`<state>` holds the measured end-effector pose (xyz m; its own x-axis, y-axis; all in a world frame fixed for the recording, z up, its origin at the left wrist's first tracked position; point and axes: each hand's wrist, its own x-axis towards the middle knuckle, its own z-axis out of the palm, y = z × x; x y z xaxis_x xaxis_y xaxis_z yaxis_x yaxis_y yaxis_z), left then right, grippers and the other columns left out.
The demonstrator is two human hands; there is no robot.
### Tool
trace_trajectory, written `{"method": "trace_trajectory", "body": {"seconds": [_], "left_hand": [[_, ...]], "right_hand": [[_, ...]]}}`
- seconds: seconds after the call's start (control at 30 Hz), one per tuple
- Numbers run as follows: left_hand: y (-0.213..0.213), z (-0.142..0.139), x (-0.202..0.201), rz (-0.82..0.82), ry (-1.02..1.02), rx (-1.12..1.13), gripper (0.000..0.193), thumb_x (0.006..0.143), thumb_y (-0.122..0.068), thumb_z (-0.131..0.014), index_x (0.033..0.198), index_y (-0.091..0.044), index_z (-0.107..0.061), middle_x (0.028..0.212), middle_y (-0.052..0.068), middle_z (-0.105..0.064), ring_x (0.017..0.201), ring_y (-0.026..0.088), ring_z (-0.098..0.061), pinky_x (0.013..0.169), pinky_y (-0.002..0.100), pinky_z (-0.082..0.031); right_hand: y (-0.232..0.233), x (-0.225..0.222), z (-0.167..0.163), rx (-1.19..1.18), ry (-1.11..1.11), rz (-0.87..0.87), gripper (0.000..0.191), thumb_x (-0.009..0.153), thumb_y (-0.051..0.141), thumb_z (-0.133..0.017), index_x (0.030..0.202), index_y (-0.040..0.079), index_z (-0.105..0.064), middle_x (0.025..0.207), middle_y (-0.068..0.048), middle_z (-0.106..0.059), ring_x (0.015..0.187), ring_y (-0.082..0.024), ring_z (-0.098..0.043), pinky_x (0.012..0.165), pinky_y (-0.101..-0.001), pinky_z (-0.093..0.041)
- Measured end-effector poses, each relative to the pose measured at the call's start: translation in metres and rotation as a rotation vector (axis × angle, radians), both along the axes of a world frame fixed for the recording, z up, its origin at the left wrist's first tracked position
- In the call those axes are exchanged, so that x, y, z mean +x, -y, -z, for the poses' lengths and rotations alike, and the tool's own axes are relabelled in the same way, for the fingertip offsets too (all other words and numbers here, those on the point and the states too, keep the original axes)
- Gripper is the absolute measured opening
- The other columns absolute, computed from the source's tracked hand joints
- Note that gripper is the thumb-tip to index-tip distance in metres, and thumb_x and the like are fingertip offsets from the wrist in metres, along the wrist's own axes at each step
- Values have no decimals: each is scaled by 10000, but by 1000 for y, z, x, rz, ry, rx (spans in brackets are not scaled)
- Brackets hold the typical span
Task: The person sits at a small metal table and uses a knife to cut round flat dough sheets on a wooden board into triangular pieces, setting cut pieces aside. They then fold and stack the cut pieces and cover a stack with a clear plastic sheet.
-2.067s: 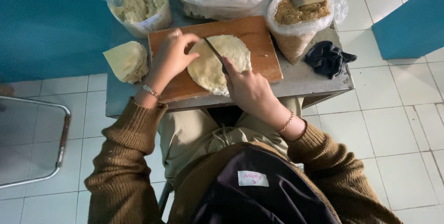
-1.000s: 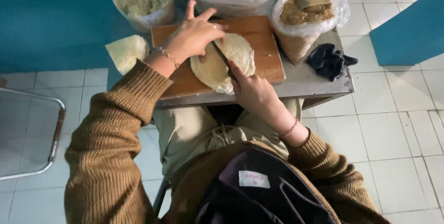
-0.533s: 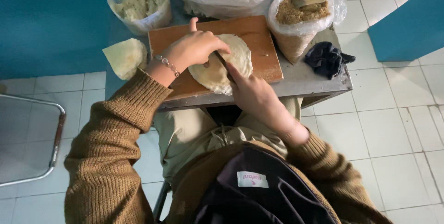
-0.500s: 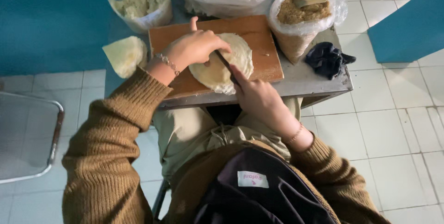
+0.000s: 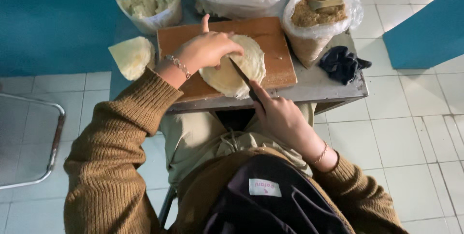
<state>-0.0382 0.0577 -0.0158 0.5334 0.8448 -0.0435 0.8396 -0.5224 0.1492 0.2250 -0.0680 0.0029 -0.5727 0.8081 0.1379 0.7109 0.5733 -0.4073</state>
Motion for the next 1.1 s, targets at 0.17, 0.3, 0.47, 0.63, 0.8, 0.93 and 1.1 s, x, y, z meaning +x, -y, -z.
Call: {"method": "trace_trajectory", "body": {"seconds": [0.17,0.3,0.47,0.63,0.8,0.93,1.1], "left_hand": [[2,-2,2,59,-2,96,759,560,-6,-886,1221,-336,-709,1451,238,-544,1297,334,-566,1094,781,-8],[4,-2,4,10,-30,9,771,596,9,-870,1261,-337,-689,1327,179,-653,1417,299,-475,1144,780,28],[6,-4,5,52,-75,75,725,670,-2,-863,1294,-329,-693,1187,34,-750,1496,276,-429,1178,781,23],[5,-4,16,134,-116,-42,858,575,-50,-906,1336,-349,-647,1349,-63,-667,1340,232,-548,1165,761,-56],[11,4,18,111,-74,-10,852,588,-79,-908,1340,-380,-641,1347,-61,-655,1260,210,-596,1124,793,-83],[14,11,16,112,-1,28,826,592,-59,-891,1316,-372,-646,1338,-71,-665,1221,210,-614,1088,821,-63],[10,10,21,108,-35,12,741,723,-62,-853,1362,-381,-654,1303,-58,-696,1232,189,-633,1154,808,-70]], "right_hand": [[-14,-22,7,125,46,-13,630,958,208,-614,1535,79,-398,604,-182,-652,510,-393,-644,494,-505,-517],[-2,-6,12,91,-46,-19,607,989,203,-596,1550,99,-388,628,-161,-660,521,-365,-649,491,-483,-513],[20,20,16,91,29,-5,636,973,229,-619,1551,107,-384,594,-154,-648,496,-360,-642,460,-477,-506],[14,7,25,124,19,22,627,976,226,-620,1548,99,-396,596,-148,-647,490,-359,-637,454,-472,-512],[11,-3,28,230,6,5,632,980,225,-640,1551,93,-403,605,-143,-629,481,-339,-629,462,-451,-520],[42,23,22,206,34,39,642,947,248,-677,1536,173,-433,582,-139,-613,464,-336,-626,441,-450,-515],[50,39,30,181,74,36,676,936,258,-683,1553,185,-416,592,-144,-606,445,-330,-616,427,-453,-514]]}}
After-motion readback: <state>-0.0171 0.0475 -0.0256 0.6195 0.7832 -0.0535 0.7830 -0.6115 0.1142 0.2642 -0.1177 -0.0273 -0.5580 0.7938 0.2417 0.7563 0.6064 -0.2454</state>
